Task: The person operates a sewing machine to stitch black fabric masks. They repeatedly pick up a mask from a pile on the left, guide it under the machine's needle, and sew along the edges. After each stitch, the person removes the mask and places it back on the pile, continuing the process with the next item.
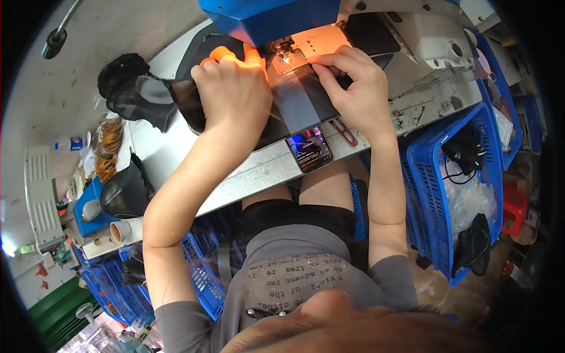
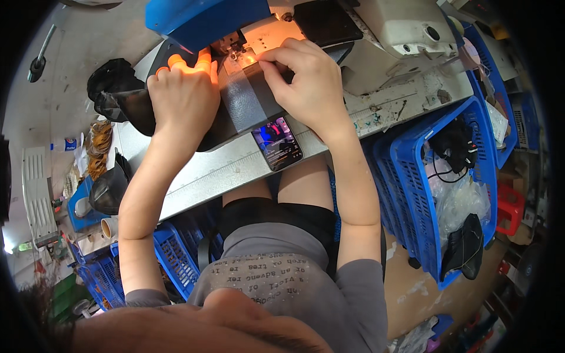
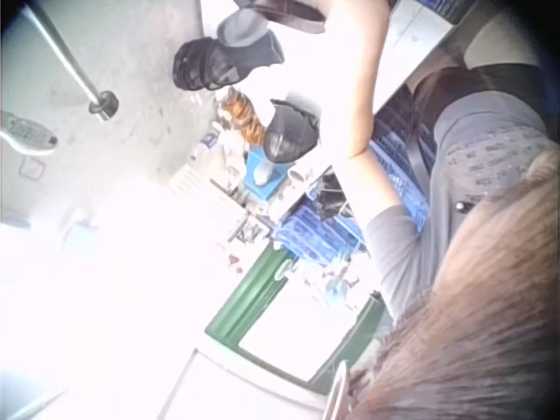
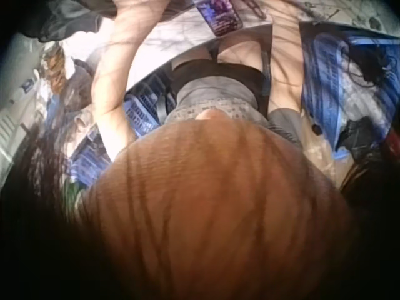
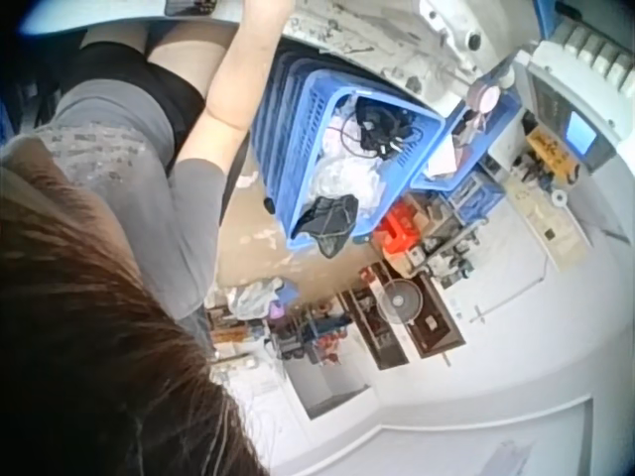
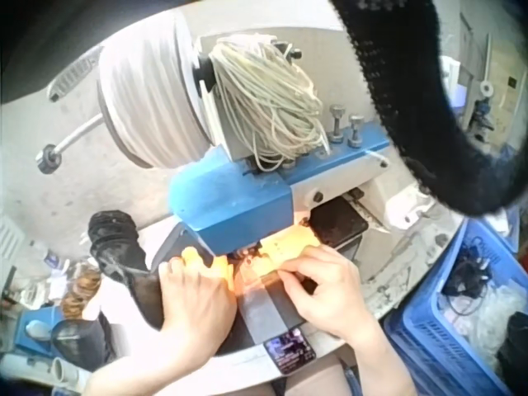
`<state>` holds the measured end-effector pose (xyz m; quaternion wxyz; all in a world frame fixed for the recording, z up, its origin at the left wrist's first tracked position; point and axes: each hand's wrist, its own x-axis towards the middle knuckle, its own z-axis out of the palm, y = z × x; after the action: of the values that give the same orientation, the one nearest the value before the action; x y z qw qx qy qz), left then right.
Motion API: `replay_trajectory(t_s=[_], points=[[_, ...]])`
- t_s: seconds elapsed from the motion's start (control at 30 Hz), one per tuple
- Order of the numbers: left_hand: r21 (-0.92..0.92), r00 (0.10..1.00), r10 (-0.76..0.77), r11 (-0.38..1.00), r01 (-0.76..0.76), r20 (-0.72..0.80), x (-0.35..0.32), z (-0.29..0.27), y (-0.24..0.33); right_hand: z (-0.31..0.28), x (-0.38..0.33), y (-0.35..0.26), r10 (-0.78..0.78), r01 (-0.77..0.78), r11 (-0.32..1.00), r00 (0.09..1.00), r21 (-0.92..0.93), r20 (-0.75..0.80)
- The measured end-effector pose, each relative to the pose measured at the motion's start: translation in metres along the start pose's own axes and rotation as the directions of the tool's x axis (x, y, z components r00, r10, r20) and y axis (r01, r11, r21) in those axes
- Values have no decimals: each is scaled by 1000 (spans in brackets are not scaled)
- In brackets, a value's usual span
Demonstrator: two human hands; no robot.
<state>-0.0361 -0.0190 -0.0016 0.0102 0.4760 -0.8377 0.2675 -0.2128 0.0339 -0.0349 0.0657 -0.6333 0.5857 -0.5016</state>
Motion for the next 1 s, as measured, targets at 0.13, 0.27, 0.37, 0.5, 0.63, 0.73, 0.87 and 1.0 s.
replay_trajectory(t_s=[0.13, 0.27, 0.37, 0.5, 0.63, 0.73, 0.87, 1.0], points=[[-10, 995, 4, 1000, -5, -96, -2, 9, -14, -1, 0, 3, -14, 14, 1000, 1000, 5, -16], [-145, 990, 54, 987, -73, -131, -37, 1, -26, 0, 0, 2, -11, 11, 1000, 1000, 1, -17], [-273, 988, 69, 956, -105, -139, -59, -15, -27, 0, 0, 2, 0, -1, 1000, 1000, -13, -18], [-328, 983, 133, 930, -168, -128, -86, -20, -34, -1, 0, -1, 21, -21, 1000, 1000, -6, -15], [-416, 994, 41, 906, -78, -97, -106, -13, -40, 1, 0, -1, 39, -39, 999, 999, 14, 0], [-503, 979, -90, 864, -15, -182, -121, 7, -70, 0, 1, -2, 20, -19, 999, 1000, 35, -19], [-361, 842, -247, 930, 67, -480, -163, 65, -166, -2, 1, 1, -17, 17, 1000, 1000, -23, 3], [-170, 969, -244, 954, 248, 45, -242, 108, -246, -2, 0, 0, 11, -11, 1000, 1000, 0, 26]])
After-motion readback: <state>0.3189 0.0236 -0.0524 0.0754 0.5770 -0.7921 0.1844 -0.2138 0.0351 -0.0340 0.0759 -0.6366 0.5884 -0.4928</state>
